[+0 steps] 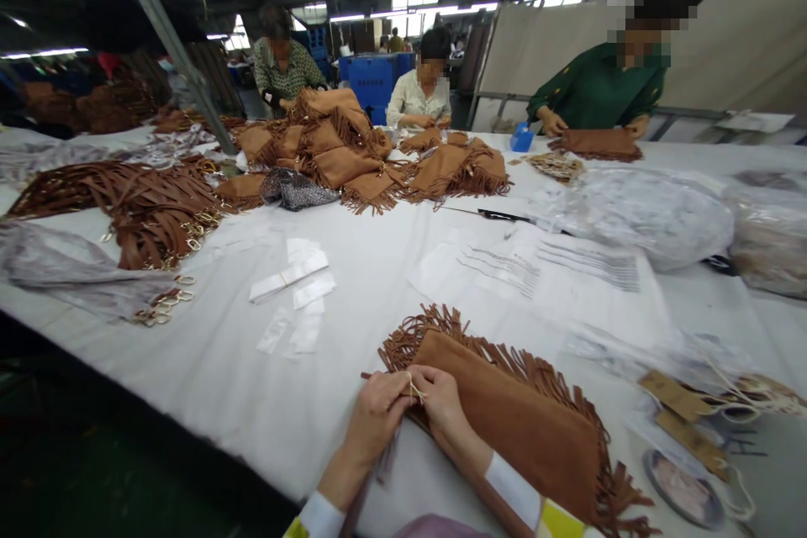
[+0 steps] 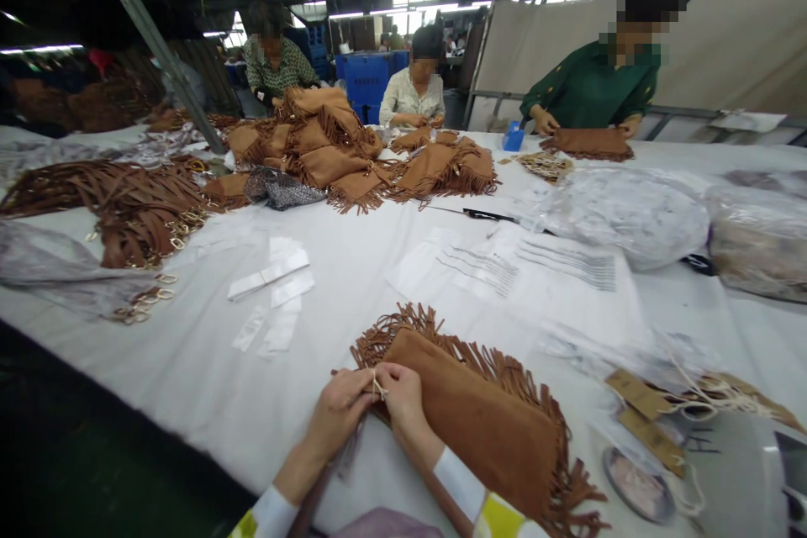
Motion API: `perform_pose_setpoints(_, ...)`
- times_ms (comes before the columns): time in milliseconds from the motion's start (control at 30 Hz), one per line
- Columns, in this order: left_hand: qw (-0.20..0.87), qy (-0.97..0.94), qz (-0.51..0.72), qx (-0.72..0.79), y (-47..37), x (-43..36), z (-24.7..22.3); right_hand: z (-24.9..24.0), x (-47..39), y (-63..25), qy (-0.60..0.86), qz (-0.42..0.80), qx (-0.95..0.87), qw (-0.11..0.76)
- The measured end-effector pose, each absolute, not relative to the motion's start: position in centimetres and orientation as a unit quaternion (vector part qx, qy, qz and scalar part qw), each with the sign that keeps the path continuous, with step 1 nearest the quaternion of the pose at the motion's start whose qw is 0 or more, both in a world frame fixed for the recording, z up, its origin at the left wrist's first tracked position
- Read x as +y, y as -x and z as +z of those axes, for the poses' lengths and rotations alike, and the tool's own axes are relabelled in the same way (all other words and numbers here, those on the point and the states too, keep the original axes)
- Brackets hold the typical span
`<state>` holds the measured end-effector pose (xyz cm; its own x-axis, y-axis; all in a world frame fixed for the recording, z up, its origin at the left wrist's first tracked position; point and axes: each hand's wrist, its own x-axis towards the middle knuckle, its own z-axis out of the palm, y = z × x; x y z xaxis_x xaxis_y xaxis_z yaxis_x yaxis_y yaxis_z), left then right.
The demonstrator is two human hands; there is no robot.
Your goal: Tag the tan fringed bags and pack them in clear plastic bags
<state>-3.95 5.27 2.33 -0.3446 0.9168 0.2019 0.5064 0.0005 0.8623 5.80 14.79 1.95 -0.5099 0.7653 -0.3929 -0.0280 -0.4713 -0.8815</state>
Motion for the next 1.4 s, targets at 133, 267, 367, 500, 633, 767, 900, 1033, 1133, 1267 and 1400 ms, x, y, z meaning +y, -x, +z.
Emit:
perform_pose_setpoints(133,0.157,-0.515,0.441,0.718,4.2,5.9,2.0,2.5,14.3,-6.0,0.406,0.761,-0.444,0.243)
perform_pose_setpoints(267,0.182,-0.520,0.431,0.715,5.3,6.4,2.3,2.9,14.0,-6.7,0.365,0.710,-0.564,0.212)
perform_pose_setpoints(367,0.227,-0.561,0.420,0.676,6.0,6.3,3.1,3.2,14.1,-7.1,0.342,0.618,-0.674,0.215)
perform_pose_setpoints(500,0.260,-0.536,0.426,0.681,6.4,5.7,3.7,3.3,14.1,-7.1,0.333,0.557,-0.728,0.220)
perform_pose_setpoints(633,0.299,-0.479,0.452,0.691,7.1,5.2,3.8,2.7,14.2,-6.8,0.379,0.593,-0.679,0.209)
perform_pose_setpoints(767,0.311,-0.344,0.521,0.717,9.4,4.2,3.1,2.3,15.2,-7.8,0.440,0.608,-0.620,0.228)
perform_pose_setpoints(900,0.241,-0.198,0.522,0.794,12.6,1.2,1.7,3.3,15.6,-12.0,0.468,0.572,-0.620,0.262)
perform_pose_setpoints(1033,0.080,-0.226,0.412,0.879,13.3,-2.4,1.4,3.8,14.3,-20.4,0.555,0.464,-0.644,0.251)
perform_pose_setpoints(1133,0.009,-0.296,0.326,0.898,11.0,-3.4,1.7,3.0,12.7,-28.0,0.666,0.335,-0.625,0.231)
perform_pose_setpoints(1267,0.209,-0.369,0.302,0.854,6.5,-2.0,2.0,2.5,9.7,-34.5,0.722,0.285,-0.605,0.179)
perform_pose_setpoints(1400,0.320,-0.399,0.284,0.811,4.0,0.8,1.8,2.9,8.1,-34.2,0.709,0.309,-0.611,0.171)
